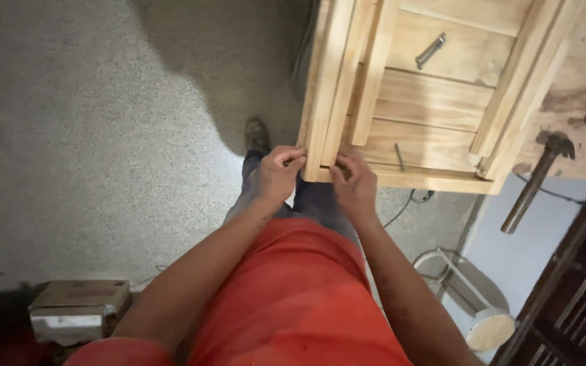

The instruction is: Assembling a wooden frame by positioning slats and securing them with nails using a hammer.

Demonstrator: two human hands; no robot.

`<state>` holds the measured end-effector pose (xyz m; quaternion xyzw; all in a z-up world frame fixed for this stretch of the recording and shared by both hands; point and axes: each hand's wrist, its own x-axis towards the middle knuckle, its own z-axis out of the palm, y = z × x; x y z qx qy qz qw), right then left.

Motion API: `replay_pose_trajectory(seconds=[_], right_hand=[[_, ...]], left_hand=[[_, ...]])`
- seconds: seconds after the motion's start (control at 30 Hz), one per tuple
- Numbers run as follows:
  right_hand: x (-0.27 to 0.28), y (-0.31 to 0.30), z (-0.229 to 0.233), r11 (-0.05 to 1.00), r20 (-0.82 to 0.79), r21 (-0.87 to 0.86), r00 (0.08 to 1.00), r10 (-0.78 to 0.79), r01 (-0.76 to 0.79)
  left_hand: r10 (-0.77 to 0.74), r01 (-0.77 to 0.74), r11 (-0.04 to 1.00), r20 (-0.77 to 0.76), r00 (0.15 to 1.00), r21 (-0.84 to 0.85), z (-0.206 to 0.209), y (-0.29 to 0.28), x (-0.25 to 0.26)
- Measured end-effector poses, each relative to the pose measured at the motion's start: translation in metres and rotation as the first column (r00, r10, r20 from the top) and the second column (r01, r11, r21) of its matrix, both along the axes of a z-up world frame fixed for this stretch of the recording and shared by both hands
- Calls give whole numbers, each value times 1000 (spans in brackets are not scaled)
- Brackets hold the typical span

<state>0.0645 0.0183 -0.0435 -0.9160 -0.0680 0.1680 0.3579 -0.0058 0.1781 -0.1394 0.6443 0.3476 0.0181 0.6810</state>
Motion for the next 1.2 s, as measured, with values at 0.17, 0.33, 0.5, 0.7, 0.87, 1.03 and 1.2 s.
replay_pose_trajectory(seconds=[0.17, 0.33, 0.5, 0.7, 0.87, 1.03, 1.2], right_hand=[[0, -5, -8, 1000, 6, -17, 1000, 7, -7], [13, -2, 3, 993, -196, -110, 979, -62, 41], [23, -12, -11, 976, -341, -211, 939, -32, -43], [30, -5, 10, 966, -387, -245, 922, -22, -80], [35, -7, 13, 968, -408, -236, 913, -19, -85], [31, -7, 21, 971, -410, -213, 912, 7, -103], [33, -74, 57, 988, 14, 70, 990, 139, -140]], left_hand=[[-222, 240, 969, -225, 949, 53, 46, 25, 12], [-366, 380, 924, -186, 912, 45, 48, 36, 22], [-397, 352, 917, -335, 855, -187, 55, 41, 43], [-256, 113, 883, -264, 930, -456, 59, 45, 38], [-285, 181, 905, -231, 930, -386, 47, 42, 37], [-396, 362, 916, -248, 884, -176, 45, 48, 35], [-439, 466, 885, -320, 840, 11, 56, 49, 29]])
